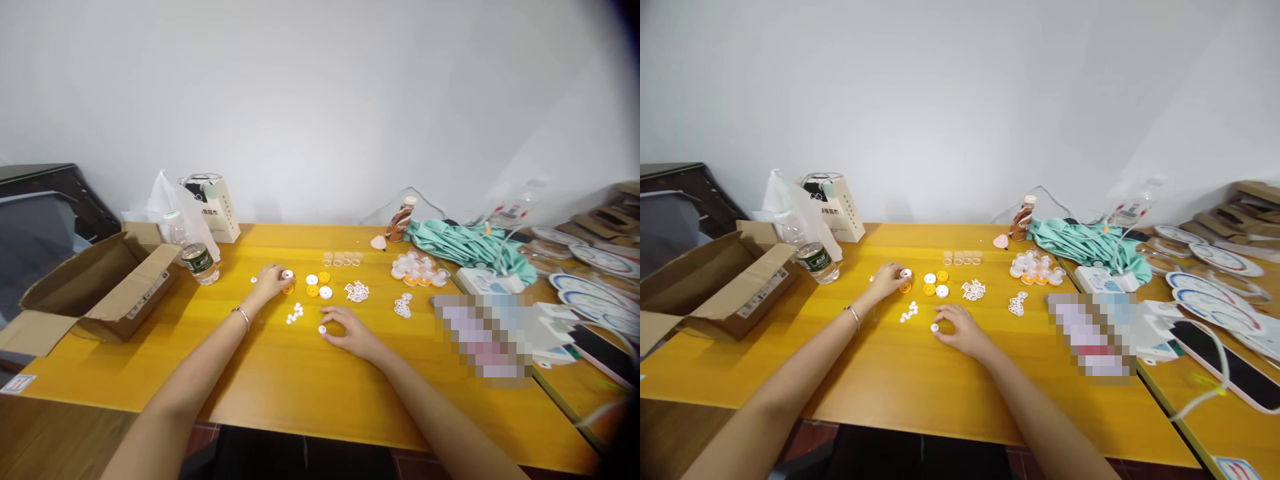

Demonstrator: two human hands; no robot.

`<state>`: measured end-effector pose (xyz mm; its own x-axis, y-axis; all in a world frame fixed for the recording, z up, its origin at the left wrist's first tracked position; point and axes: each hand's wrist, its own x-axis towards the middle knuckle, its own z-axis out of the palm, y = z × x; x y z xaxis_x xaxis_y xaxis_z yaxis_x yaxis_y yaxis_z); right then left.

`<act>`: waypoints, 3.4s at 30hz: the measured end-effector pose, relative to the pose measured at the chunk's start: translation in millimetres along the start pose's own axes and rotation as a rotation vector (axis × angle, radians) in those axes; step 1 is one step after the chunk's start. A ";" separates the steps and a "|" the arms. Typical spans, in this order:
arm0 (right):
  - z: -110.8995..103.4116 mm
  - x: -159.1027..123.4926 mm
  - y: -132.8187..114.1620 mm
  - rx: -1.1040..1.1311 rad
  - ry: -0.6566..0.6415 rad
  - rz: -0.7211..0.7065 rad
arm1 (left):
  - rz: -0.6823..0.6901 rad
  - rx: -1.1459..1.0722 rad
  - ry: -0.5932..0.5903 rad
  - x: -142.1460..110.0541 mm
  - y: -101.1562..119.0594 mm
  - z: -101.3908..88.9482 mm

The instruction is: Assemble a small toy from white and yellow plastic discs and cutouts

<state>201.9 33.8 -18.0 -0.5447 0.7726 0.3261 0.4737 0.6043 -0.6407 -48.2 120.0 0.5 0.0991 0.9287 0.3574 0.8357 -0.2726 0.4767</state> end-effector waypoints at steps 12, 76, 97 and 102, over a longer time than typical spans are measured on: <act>-4.1 -2.8 9.3 0.040 -0.081 0.012 | 0.237 -0.309 -0.158 -79.0 54.7 -7.1; -7.7 -3.9 1.6 -0.073 -0.122 -0.009 | 0.024 -0.173 -0.722 -59.5 -18.5 -79.6; -7.1 -3.7 1.6 -0.071 -0.114 -0.016 | 0.020 -0.143 -0.608 -57.9 -14.2 -76.3; -7.0 -3.6 1.2 -0.064 -0.113 -0.012 | 0.070 -0.149 -0.354 -56.1 -10.6 -77.1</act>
<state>209.4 33.1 -15.1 -0.6238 0.7403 0.2507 0.5079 0.6277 -0.5899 -104.2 51.4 37.3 0.3553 0.9286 0.1066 0.7350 -0.3480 0.5820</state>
